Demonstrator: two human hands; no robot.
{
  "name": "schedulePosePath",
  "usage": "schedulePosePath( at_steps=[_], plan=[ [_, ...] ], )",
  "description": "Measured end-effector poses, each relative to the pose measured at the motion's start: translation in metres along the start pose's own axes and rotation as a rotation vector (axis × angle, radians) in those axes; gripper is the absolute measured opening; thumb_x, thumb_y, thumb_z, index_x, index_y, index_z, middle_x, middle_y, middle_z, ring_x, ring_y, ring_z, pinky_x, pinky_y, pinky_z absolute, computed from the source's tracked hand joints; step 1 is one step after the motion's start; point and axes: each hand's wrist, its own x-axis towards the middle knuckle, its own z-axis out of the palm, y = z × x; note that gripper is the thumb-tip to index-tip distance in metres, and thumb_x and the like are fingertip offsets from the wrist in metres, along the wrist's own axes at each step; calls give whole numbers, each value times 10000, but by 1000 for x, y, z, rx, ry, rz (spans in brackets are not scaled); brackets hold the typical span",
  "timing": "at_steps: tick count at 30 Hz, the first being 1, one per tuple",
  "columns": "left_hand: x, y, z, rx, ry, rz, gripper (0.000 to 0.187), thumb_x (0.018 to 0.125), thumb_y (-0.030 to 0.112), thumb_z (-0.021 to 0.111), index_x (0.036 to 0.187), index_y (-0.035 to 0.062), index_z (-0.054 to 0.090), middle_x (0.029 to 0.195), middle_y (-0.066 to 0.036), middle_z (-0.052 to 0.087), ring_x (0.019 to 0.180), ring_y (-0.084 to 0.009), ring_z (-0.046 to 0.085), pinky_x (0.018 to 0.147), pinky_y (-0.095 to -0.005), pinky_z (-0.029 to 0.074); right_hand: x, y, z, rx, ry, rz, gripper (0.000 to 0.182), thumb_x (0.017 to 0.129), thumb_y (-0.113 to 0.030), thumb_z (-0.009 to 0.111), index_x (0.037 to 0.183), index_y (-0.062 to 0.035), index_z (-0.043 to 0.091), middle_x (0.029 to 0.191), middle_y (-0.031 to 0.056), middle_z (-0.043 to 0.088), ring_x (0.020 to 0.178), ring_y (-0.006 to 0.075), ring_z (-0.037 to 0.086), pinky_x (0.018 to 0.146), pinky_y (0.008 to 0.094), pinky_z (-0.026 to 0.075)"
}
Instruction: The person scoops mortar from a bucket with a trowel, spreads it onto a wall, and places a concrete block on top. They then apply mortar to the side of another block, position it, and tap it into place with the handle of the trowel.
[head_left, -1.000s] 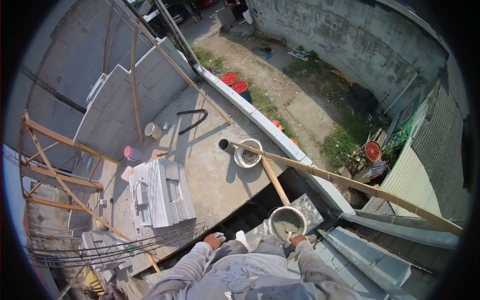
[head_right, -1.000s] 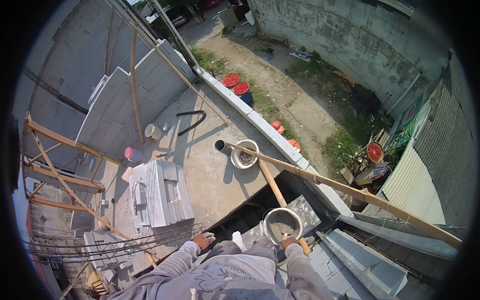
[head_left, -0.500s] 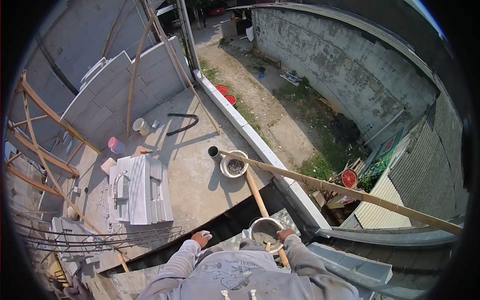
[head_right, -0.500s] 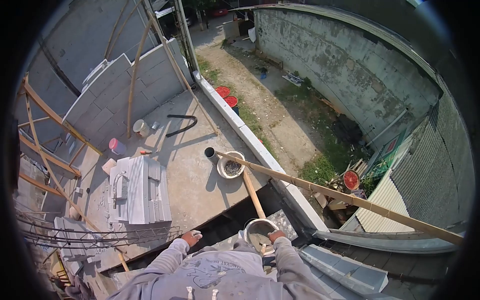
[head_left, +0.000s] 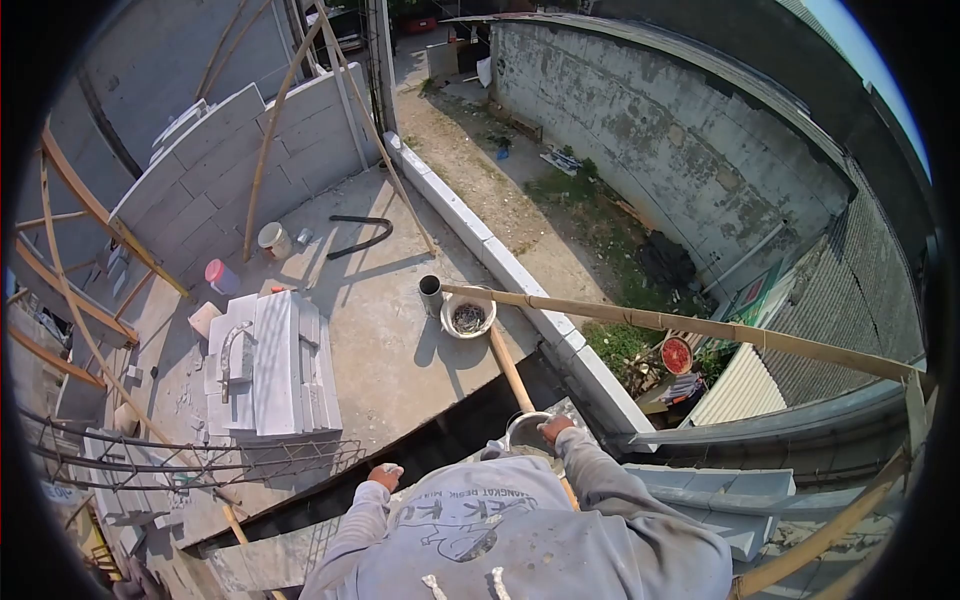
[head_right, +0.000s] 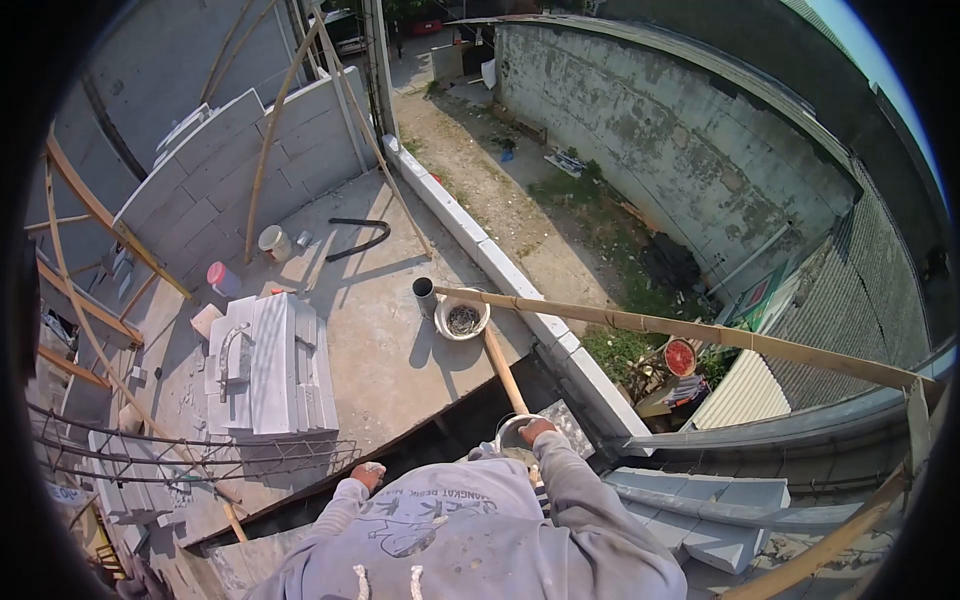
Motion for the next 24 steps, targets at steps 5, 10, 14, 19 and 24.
schedulePosePath(
  at_steps=[5, 10, 14, 19, 24],
  plan=[
    [19, -61, -24, -66, 45, 61, 266, 814, 218, 571, 1021, 55, 612, 901, -71, 651, 704, -166, 634, 557, -300, 474, -41, -54, -1, -302, -52, -198, 451, 755, -420, 547, 951, -26, 648, 1023, 195, 602, 994, 311, 568, 830, 372, 445],
    [1, -90, -43, -161, 56, -23, 219, 822, 259, 551, 963, 113, 633, 845, -22, 647, 696, -135, 621, 520, -289, 440, -50, -82, 50, -254, -215, -124, 477, 710, -410, 560, 982, -25, 634, 1042, 184, 598, 1003, 320, 563, 850, 383, 435],
    [-1, -118, -56, -10, 86, 41, 265, 829, 238, 565, 1006, 45, 608, 865, -56, 650, 721, -151, 604, 655, -277, 476, -51, -91, 82, -316, -290, -176, 416, 719, -391, 533, 938, -58, 652, 1004, 175, 612, 966, 309, 578, 825, 384, 446],
    [-15, -141, -70, -4, 92, 63, 314, 830, 283, 550, 1019, 41, 616, 997, -104, 636, 889, -206, 610, 798, -302, 452, -40, -76, 118, -575, -395, -340, 377, 737, -357, 484, 883, -51, 647, 959, 200, 605, 932, 334, 576, 814, 403, 448],
    [-31, -152, -83, 66, 171, 60, 371, 810, 337, 556, 1029, 42, 613, 1039, -130, 619, 1007, -259, 566, 860, -329, 425, -18, -68, 147, -670, -280, -569, 278, 762, -281, 464, 841, -84, 643, 915, 171, 619, 845, 324, 610, 728, 418, 491]
  ],
)
